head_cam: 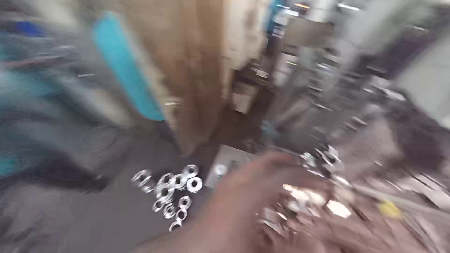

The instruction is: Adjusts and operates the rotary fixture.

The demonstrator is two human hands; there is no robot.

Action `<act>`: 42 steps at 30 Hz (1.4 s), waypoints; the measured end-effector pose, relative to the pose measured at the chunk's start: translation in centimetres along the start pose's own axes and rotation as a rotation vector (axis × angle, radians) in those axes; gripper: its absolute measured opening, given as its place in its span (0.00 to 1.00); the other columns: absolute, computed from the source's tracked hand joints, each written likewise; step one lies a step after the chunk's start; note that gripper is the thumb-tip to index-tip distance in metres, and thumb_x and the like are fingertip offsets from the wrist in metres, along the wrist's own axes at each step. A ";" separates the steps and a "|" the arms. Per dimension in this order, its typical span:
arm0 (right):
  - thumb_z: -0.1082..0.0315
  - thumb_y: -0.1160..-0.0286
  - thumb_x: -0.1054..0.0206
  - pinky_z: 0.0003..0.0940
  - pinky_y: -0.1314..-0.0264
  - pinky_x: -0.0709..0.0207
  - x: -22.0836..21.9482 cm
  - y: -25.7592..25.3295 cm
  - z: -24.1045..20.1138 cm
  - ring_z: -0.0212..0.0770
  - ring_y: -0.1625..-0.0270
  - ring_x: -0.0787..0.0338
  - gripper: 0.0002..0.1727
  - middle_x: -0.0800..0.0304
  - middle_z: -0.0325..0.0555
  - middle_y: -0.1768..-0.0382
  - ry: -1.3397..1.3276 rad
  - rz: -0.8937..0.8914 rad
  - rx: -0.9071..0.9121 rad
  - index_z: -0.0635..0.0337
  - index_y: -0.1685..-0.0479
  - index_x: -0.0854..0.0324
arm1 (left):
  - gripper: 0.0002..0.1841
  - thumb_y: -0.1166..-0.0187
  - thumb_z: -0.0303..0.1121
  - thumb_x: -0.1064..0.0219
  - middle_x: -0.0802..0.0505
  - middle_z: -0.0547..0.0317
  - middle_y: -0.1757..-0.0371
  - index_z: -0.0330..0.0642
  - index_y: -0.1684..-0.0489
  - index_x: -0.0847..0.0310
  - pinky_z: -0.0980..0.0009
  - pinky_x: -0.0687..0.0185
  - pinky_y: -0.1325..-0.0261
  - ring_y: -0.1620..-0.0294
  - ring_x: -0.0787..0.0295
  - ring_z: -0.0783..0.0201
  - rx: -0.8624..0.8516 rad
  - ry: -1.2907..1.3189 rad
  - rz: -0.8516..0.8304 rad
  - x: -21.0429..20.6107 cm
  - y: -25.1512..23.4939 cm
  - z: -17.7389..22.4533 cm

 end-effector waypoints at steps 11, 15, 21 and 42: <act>0.69 0.24 0.32 0.39 0.54 0.13 -5.5 7.7 16.4 0.38 0.62 0.08 0.11 0.06 0.49 0.61 -0.467 0.062 -0.268 0.64 0.51 0.11 | 0.26 0.21 0.27 0.39 0.12 0.43 0.37 0.31 0.23 0.32 0.60 0.08 0.55 0.53 0.08 0.58 1.044 0.193 0.048 -11.6 18.6 -22.4; 0.69 0.24 0.34 0.32 0.64 0.17 -4.2 7.9 17.5 0.32 0.70 0.15 0.11 0.10 0.45 0.67 -0.525 0.130 -0.275 0.65 0.52 0.12 | 0.44 0.31 0.29 0.25 0.19 0.38 0.26 0.37 0.11 0.45 0.56 0.07 0.50 0.48 0.07 0.52 1.074 0.166 -0.127 -14.8 19.4 -21.5; 0.63 0.21 0.35 0.29 0.69 0.21 -2.9 7.1 18.9 0.29 0.74 0.17 0.11 0.12 0.39 0.72 -0.553 0.225 -0.285 0.62 0.55 0.13 | 0.52 0.43 0.35 0.16 0.24 0.40 0.18 0.41 0.11 0.43 0.53 0.09 0.43 0.37 0.11 0.49 1.039 0.046 -0.164 -17.7 18.5 -21.8; 0.61 0.15 0.41 0.22 0.76 0.29 -2.9 7.2 20.7 0.24 0.79 0.23 0.13 0.14 0.33 0.74 -0.707 0.283 -0.288 0.59 0.60 0.15 | 0.52 0.39 0.41 0.15 0.23 0.43 0.19 0.50 0.09 0.43 0.50 0.08 0.43 0.42 0.08 0.51 1.098 -0.081 -0.207 -19.4 19.6 -23.6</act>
Point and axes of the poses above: each hand's wrist, its own y-axis away from the middle knuckle, its own x-axis out of the back of the hand, z = x × y, the point moved 1 cm from there along -y, towards the middle knuckle
